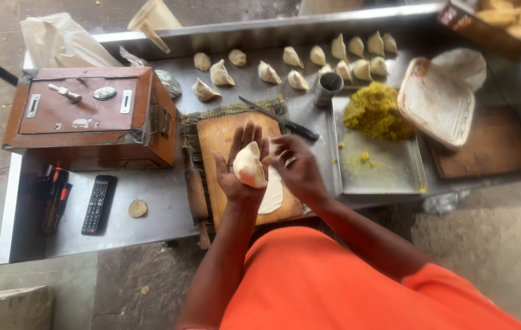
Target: The person fills a dough wrapper with a yellow filling, folds and seals it into a samosa, and places it on a tray. The person then rolls out a new dough ball into a flat circle using a rolling pin and repeats the filling and folding process.
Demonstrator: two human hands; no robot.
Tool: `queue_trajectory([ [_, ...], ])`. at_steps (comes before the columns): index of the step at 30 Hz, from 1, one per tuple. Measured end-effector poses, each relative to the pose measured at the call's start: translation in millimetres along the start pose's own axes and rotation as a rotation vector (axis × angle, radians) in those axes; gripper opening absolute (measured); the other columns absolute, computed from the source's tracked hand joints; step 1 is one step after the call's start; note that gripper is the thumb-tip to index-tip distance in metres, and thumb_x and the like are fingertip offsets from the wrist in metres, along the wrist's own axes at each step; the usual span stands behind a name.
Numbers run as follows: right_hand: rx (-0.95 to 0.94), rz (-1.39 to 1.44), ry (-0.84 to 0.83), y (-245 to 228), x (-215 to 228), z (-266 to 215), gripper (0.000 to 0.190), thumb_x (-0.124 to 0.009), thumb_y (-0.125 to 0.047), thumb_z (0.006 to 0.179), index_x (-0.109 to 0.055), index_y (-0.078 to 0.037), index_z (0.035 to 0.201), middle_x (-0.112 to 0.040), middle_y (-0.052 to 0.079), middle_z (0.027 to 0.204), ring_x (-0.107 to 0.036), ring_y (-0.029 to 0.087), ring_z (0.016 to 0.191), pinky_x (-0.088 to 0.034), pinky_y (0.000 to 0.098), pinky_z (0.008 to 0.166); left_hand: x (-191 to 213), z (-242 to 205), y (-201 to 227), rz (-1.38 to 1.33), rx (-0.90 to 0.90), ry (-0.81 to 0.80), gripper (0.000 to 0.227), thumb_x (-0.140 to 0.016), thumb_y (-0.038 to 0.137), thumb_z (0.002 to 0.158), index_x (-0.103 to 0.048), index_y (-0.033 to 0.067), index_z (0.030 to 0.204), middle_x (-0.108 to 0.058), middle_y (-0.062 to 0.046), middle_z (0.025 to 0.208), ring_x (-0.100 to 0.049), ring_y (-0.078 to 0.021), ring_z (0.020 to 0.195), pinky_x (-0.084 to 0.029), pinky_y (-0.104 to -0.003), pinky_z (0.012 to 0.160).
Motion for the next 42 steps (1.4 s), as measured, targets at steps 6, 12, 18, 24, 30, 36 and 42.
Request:
queue_trajectory([
  [6,0.414,1.044,-0.083,-62.3,6.4,5.7,0.073,-0.047,-0.063,0.109,-0.031,-0.012,0.160,-0.036,0.016,0.165,-0.034,0.025,0.156,-0.027,0.0456,0.132,-23.5,-10.1,-9.3,0.081,0.034,0.011,0.097,-0.032,0.077,0.097,-0.034,0.0034,0.161,-0.037,-0.016,0.166,-0.036,-0.0319,0.154,-0.028,-0.046,0.129],
  [12,0.455,1.063,-0.117,-86.6,-19.1,14.2,0.109,-0.037,-0.088,0.093,-0.005,-0.022,0.173,-0.010,0.015,0.180,-0.004,0.028,0.167,0.004,0.0432,0.137,-72.2,-22.1,-21.1,0.191,0.000,-0.219,0.114,-0.032,0.084,0.093,-0.020,-0.0033,0.165,-0.018,-0.024,0.174,-0.022,-0.0372,0.161,-0.019,-0.046,0.133],
  [18,0.364,1.283,-0.096,-61.4,-19.3,15.7,0.113,-0.043,-0.090,0.087,-0.007,-0.024,0.171,-0.018,0.019,0.178,-0.016,0.029,0.164,-0.008,0.0449,0.135,-56.0,-22.0,-17.8,0.235,0.036,-0.179,0.112,-0.029,0.083,0.094,-0.016,-0.0023,0.166,-0.017,-0.021,0.174,-0.019,-0.0380,0.161,-0.019,-0.048,0.132],
  [24,0.013,1.746,-0.246,-11.2,-14.4,47.6,0.093,-0.047,-0.079,0.095,-0.038,-0.011,0.159,-0.053,0.021,0.151,-0.056,0.032,0.135,-0.048,0.0468,0.113,-59.1,-12.9,-15.6,-0.335,0.255,-0.427,0.111,-0.020,0.088,0.097,-0.022,0.0035,0.169,-0.027,-0.014,0.175,-0.024,-0.0297,0.161,-0.020,-0.046,0.134],
  [30,0.105,0.678,-0.349,33.0,-17.6,5.1,0.073,-0.083,-0.011,0.088,-0.047,-0.003,0.151,-0.063,0.014,0.133,-0.068,0.021,0.114,-0.060,0.0357,0.088,-8.1,1.7,6.3,0.380,-0.094,-0.167,0.107,-0.018,0.085,0.096,-0.024,0.0047,0.167,-0.028,-0.017,0.173,-0.021,-0.0325,0.163,-0.020,-0.044,0.133],
  [36,-0.496,0.943,-0.259,99.8,-45.4,-14.1,0.061,-0.077,-0.005,0.087,-0.052,0.006,0.142,-0.071,0.020,0.119,-0.074,0.025,0.101,-0.065,0.0370,0.085,33.9,-7.3,-3.8,0.997,-0.059,-0.021,0.089,-0.015,0.076,0.096,-0.014,0.0219,0.167,-0.023,-0.012,0.172,-0.033,-0.0319,0.152,-0.037,-0.041,0.111],
  [42,-0.643,0.757,-0.157,131.6,-36.4,29.3,0.070,-0.075,-0.007,0.078,-0.049,-0.001,0.142,-0.073,0.015,0.116,-0.078,0.025,0.096,-0.067,0.0357,0.084,30.3,-25.8,58.3,1.444,-0.507,0.141,0.073,-0.025,0.060,0.113,-0.029,0.0080,0.163,-0.032,-0.019,0.168,-0.033,-0.0271,0.153,-0.027,-0.038,0.123],
])
Point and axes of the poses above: each hand's wrist, its own z-axis towards the middle knuckle, its own x-axis out of the back of the hand, y = z × x, the point moved 10 cm from there along z, towards the middle knuckle
